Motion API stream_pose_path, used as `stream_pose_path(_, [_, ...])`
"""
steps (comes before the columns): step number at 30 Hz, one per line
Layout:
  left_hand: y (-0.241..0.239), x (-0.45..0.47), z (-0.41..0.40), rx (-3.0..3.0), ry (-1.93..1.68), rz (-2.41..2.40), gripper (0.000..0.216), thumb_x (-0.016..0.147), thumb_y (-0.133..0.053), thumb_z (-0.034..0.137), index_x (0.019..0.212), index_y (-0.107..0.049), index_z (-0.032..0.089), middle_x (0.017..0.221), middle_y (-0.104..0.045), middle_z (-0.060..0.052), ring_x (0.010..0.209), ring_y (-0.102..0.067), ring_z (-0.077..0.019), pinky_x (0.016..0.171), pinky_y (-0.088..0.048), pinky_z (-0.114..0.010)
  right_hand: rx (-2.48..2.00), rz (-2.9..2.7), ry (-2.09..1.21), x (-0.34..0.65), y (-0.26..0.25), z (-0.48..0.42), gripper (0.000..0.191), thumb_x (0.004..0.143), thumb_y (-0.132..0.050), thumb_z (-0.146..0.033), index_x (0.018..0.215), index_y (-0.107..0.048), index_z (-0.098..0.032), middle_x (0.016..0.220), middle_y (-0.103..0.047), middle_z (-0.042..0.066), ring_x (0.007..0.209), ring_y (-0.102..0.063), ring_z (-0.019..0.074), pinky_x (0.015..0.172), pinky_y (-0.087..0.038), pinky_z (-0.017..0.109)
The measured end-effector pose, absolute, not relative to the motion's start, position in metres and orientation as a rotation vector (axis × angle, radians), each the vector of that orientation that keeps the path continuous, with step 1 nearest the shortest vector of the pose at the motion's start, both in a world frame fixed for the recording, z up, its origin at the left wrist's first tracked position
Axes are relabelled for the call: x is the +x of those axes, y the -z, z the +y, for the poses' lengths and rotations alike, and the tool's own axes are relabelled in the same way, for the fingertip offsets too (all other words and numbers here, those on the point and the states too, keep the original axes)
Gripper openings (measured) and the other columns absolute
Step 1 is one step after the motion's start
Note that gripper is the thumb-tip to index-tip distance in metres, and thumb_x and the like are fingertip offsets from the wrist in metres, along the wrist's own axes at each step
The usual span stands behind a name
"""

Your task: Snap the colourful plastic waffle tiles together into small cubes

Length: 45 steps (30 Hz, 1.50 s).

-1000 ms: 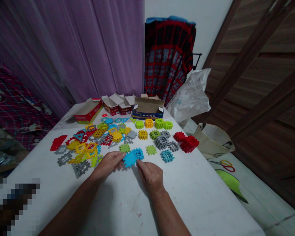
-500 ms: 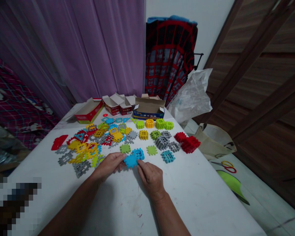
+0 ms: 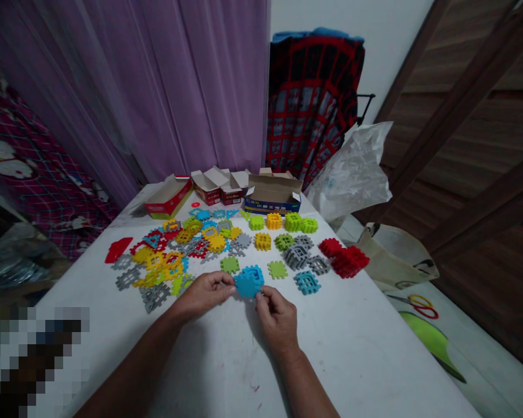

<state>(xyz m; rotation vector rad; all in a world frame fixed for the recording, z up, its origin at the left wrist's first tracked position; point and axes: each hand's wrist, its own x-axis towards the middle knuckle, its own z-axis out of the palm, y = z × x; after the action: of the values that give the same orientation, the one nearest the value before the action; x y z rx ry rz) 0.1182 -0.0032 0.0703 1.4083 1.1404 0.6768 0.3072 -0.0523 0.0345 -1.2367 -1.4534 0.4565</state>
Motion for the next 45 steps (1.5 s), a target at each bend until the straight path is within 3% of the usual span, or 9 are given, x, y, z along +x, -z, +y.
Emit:
stream_pose_path(4, [-0.072, 0.12, -0.005, 1.392, -0.67, 1.092, 0.044, 0.065, -0.068, 0.056, 0.082, -0.064, 0.016, 0.065, -0.053, 0.003, 0.059, -0.043, -0.01, 0.054, -0.031, -0.022, -1.234, -1.464, -0.525, 0.306, -0.032, -0.052, 0.025, 0.087, -0.056, -0.038, 0.082, -0.069, -0.017, 0.051, -0.06, -0.003, 0.043, -0.055, 0.0107, 0.045, -0.045, 0.02])
stream_pose_path(9, [-0.082, 0.081, 0.012, 1.524, -0.757, 1.38, 0.037, 0.071, -0.06, 0.056, 0.066, -0.057, 0.019, 0.058, -0.047, 0.005, 0.055, -0.039, -0.0102, 0.053, -0.028, -0.023, -1.277, -1.397, -0.513, 0.314, -0.031, -0.05, 0.034, 0.088, -0.056, -0.042, 0.101, -0.072, -0.016, 0.054, -0.063, -0.002, 0.047, -0.059, 0.0122, 0.049, -0.049, 0.022])
stream_pose_path(14, [-0.086, 0.034, 0.036, 1.734, -0.478, 1.936, 0.033, 0.079, -0.051, 0.04, 0.052, -0.05, 0.02, 0.051, -0.044, 0.004, 0.054, -0.043, -0.0127, 0.053, -0.025, -0.026, -1.293, -1.394, -0.456, 0.32, -0.033, -0.047, 0.033, 0.088, -0.055, -0.044, 0.087, -0.074, -0.017, 0.053, -0.063, 0.0, 0.046, -0.059, 0.0126, 0.049, -0.05, 0.021])
stream_pose_path(20, [-0.082, 0.039, 0.048, 1.796, -0.279, 1.997, 0.035, 0.082, -0.051, 0.035, 0.052, -0.056, 0.019, 0.048, -0.046, 0.003, 0.054, -0.049, -0.0132, 0.053, -0.026, -0.025, -1.251, -1.469, -0.434, 0.321, -0.031, -0.049, 0.027, 0.088, -0.057, -0.04, 0.087, -0.074, -0.019, 0.054, -0.064, 0.0, 0.047, -0.061, 0.0132, 0.049, -0.05, 0.019])
stream_pose_path(26, [-0.079, 0.05, 0.052, 1.814, -0.154, 2.108, 0.029, 0.084, -0.055, 0.038, 0.067, -0.072, 0.022, 0.07, -0.07, -0.004, 0.072, -0.065, -0.0193, 0.061, -0.038, -0.026, -1.271, -1.477, -0.406, 0.323, -0.026, -0.049, 0.03, 0.088, -0.058, -0.043, 0.087, -0.075, -0.019, 0.057, -0.066, 0.001, 0.048, -0.062, 0.0134, 0.051, -0.052, 0.019])
stream_pose_path(29, [-0.074, 0.055, 0.048, 1.844, -0.142, 2.176, 0.026, 0.084, -0.057, 0.04, 0.076, -0.075, 0.022, 0.084, -0.075, -0.009, 0.086, -0.068, -0.0238, 0.07, -0.044, -0.029, -1.276, -1.492, -0.398, 0.325, -0.025, -0.048, 0.031, 0.087, -0.058, -0.045, 0.087, -0.075, -0.019, 0.058, -0.068, 0.002, 0.047, -0.062, 0.0137, 0.051, -0.053, 0.02])
stream_pose_path(40, [-0.081, 0.022, 0.037, 1.829, -0.273, 2.307, 0.026, 0.088, -0.054, 0.041, 0.093, -0.076, 0.027, 0.098, -0.076, -0.005, 0.092, -0.068, -0.0227, 0.073, -0.044, -0.028, -1.233, -1.551, -0.323, 0.326, -0.029, -0.043, 0.026, 0.088, -0.058, -0.038, 0.088, -0.075, -0.019, 0.056, -0.067, -0.001, 0.047, -0.064, 0.0127, 0.05, -0.053, 0.017])
stream_pose_path(45, [-0.086, 0.0, 0.062, 2.005, -0.364, 2.336, 0.036, 0.088, -0.057, 0.036, 0.121, -0.067, 0.025, 0.131, -0.065, -0.007, 0.12, -0.057, -0.0254, 0.098, -0.042, -0.033, -1.138, -1.564, -0.251, 0.312, -0.05, -0.031, 0.021, 0.089, -0.059, -0.033, 0.088, -0.074, -0.019, 0.06, -0.069, 0.0, 0.046, -0.064, 0.0127, 0.049, -0.053, 0.019])
